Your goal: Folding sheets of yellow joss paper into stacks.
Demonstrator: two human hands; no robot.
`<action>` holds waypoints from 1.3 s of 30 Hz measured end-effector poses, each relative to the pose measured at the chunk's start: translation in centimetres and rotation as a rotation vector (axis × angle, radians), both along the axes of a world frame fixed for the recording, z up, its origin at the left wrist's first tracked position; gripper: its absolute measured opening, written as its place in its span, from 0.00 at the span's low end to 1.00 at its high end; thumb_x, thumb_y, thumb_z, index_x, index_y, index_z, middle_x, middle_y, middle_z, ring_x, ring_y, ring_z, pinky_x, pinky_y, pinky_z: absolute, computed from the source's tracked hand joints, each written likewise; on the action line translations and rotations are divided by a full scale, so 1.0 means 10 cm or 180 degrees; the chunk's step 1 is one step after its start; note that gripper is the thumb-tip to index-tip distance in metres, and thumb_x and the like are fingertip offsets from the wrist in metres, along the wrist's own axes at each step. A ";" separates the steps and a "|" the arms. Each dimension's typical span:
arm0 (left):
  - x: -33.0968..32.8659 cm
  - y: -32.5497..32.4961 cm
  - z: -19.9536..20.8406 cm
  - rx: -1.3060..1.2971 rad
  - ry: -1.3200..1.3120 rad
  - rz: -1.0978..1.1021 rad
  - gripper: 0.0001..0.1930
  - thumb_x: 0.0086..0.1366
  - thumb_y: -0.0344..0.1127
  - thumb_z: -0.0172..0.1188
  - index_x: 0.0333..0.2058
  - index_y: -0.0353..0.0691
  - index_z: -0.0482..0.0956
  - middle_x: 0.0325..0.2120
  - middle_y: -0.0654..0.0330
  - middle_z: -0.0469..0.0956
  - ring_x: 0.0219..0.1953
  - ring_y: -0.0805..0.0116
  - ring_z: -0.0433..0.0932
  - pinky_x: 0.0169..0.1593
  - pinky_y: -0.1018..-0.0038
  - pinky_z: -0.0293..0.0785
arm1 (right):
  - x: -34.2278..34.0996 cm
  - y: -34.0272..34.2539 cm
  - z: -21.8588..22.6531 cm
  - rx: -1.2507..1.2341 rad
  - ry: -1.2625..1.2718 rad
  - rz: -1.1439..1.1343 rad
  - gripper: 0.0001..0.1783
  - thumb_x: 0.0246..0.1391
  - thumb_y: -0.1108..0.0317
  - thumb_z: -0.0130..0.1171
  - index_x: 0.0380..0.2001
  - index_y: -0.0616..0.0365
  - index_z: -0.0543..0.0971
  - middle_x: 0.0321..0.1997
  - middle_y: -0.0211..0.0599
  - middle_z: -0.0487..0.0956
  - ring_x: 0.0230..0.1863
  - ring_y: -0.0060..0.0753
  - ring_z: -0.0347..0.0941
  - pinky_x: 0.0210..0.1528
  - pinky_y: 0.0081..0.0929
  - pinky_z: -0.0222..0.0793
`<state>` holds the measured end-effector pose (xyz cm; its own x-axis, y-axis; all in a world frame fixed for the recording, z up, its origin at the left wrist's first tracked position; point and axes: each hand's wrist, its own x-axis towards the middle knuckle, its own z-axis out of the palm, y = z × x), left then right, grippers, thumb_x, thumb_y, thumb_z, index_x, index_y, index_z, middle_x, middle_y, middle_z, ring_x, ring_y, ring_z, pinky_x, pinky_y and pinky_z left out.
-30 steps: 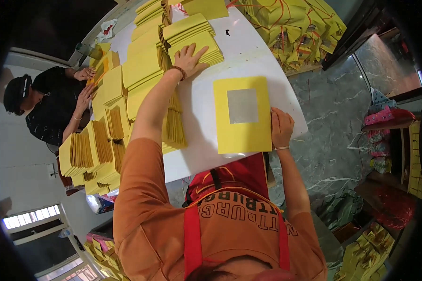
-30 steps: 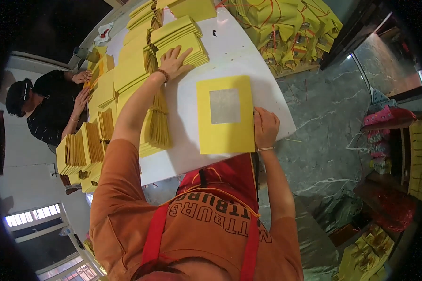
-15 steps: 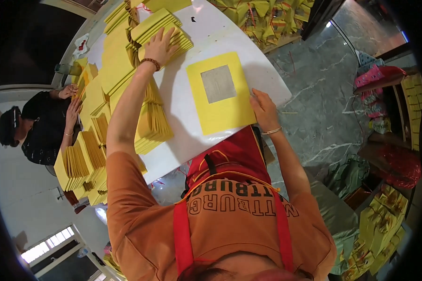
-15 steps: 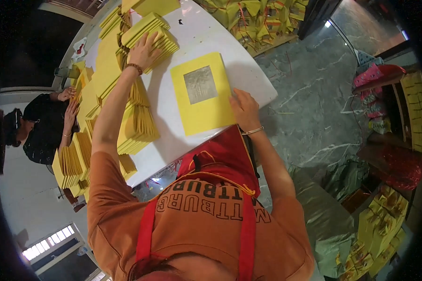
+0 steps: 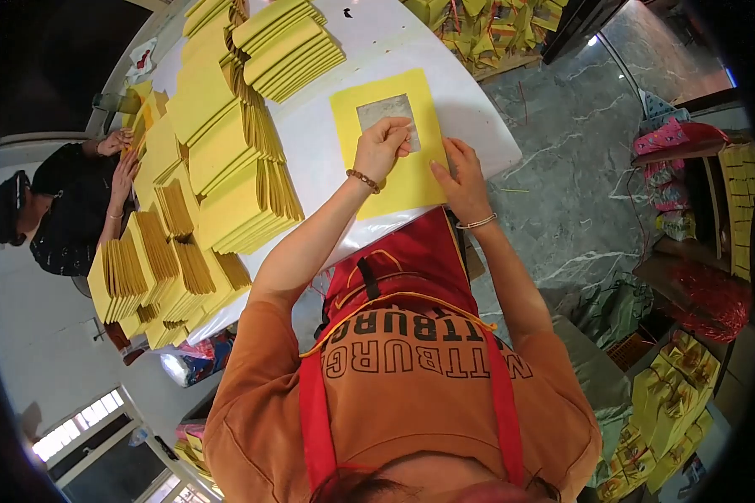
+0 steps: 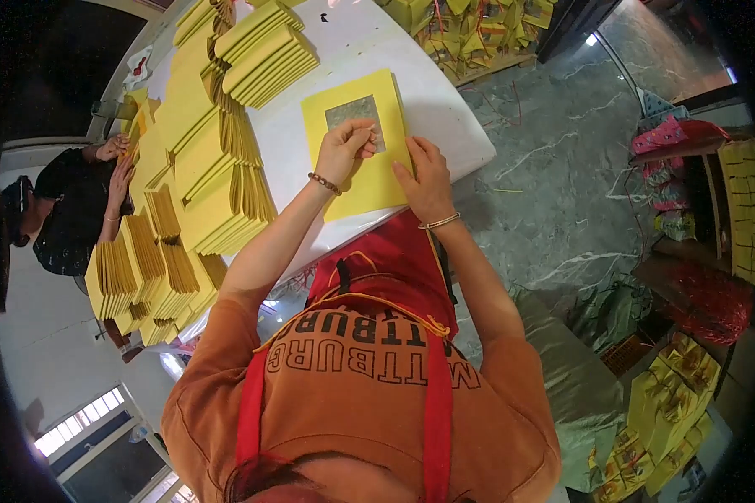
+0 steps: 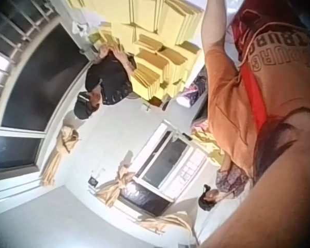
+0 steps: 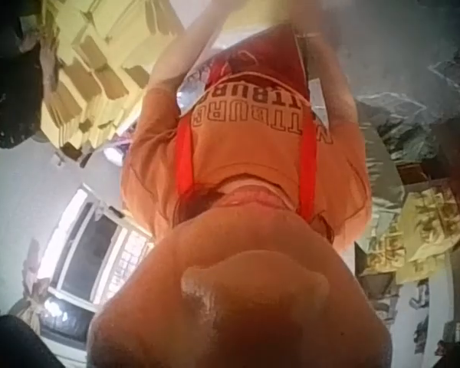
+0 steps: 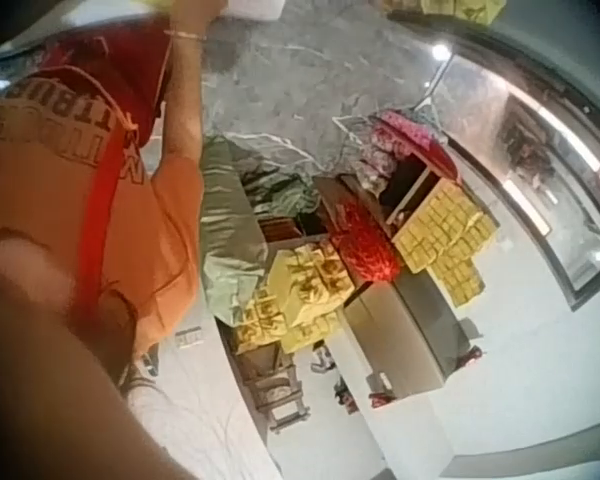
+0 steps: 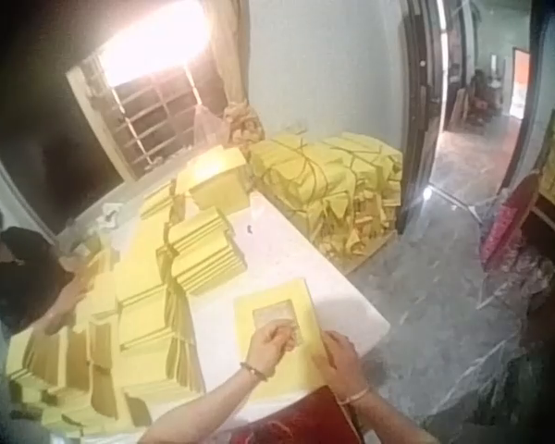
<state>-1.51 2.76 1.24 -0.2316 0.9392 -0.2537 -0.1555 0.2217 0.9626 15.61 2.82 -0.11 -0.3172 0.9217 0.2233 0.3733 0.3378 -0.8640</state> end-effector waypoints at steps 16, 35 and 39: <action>-0.02 -0.01 -0.04 0.0141 -0.0316 0.0182 0.13 0.57 0.37 0.61 0.36 0.35 0.74 0.21 0.69 0.71 0.21 0.84 0.67 0.24 0.86 0.66 | -0.25 -0.17 0.02 -0.0726 0.1035 0.0523 0.27 0.52 0.67 0.53 0.53 0.68 0.62 0.51 0.50 0.67 0.52 0.43 0.64 0.54 0.31 0.59; 0.00 -0.02 -0.18 0.0258 0.0089 0.0643 0.11 0.61 0.37 0.53 0.31 0.34 0.76 0.16 0.70 0.70 0.16 0.84 0.62 0.20 0.83 0.59 | -0.35 0.21 0.07 -0.3035 0.3254 0.0650 0.21 0.59 0.64 0.45 0.54 0.62 0.64 0.47 0.33 0.71 0.46 0.21 0.68 0.47 0.18 0.64; 0.01 -0.01 -0.20 0.0339 -0.0075 0.0655 0.11 0.62 0.37 0.53 0.31 0.34 0.76 0.16 0.71 0.68 0.16 0.84 0.61 0.19 0.84 0.58 | -0.38 0.19 0.06 -0.2569 0.2623 0.0678 0.22 0.57 0.67 0.47 0.54 0.62 0.63 0.49 0.34 0.70 0.49 0.23 0.66 0.51 0.20 0.61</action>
<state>-1.37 2.71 -0.79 -0.4162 0.8945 -0.1634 -0.2097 0.0805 0.9745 11.81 4.75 0.52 -0.5144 0.8358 -0.1919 -0.3972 -0.4305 -0.8105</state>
